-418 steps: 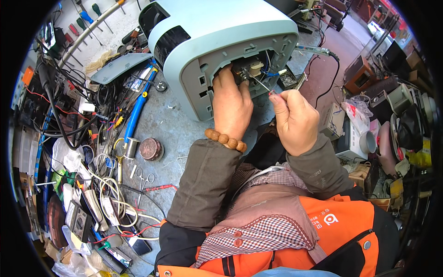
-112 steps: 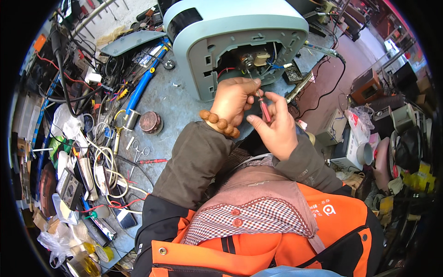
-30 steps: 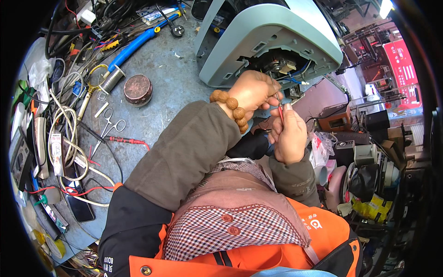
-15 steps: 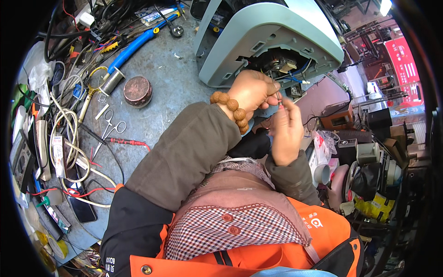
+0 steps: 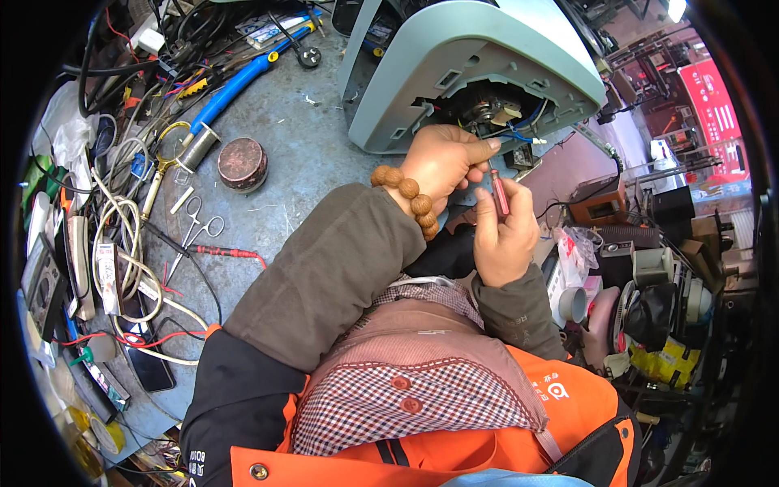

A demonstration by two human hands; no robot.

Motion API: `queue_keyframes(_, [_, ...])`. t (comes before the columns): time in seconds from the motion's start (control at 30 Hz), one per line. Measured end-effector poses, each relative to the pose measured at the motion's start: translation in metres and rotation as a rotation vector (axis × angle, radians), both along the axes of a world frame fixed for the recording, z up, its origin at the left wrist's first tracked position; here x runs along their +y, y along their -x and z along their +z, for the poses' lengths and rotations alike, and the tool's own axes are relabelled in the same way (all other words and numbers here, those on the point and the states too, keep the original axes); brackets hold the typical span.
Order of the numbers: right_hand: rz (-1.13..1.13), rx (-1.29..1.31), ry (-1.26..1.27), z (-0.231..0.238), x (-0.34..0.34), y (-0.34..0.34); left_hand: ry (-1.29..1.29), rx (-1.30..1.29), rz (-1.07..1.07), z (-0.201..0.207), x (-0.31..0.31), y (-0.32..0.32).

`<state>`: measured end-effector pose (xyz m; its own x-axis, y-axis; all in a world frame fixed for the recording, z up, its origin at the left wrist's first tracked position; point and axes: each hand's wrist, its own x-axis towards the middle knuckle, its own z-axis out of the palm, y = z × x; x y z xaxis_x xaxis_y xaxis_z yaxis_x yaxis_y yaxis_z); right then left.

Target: The person works on the internal components of a light-blue appliance, using a screwdriver to tighten screws and adjust parts. They handle small metal pieces and wires, occasionally wiping components with a white cloth. The task involves repeated insertion and removal of parts within the device's housing.

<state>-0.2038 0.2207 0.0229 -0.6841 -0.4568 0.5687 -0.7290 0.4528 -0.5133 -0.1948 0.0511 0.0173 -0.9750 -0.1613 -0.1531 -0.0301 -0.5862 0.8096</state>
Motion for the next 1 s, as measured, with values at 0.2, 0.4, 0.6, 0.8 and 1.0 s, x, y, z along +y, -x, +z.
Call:
queue_keyframes(0.2, [0.000,-0.283,0.034,-0.006,0.009,0.010,-0.025,0.053,0.005,0.000,-0.001,0.001])
queue_keyframes(0.4, [0.019,-0.146,0.078,-0.009,0.004,0.009,0.058,0.004,0.014,-0.003,0.002,0.003])
queue_keyframes(0.6, [0.142,-0.808,0.433,-0.006,0.005,0.013,-0.057,0.038,0.030,-0.004,0.000,0.002])
queue_keyframes(0.8, [0.004,-0.082,0.022,-0.006,-0.001,0.005,0.031,0.011,0.046,-0.002,0.003,0.002])
queue_keyframes(1.0, [0.227,-1.153,0.425,0.010,0.015,0.017,-0.068,0.050,0.043,-0.002,0.001,0.003])
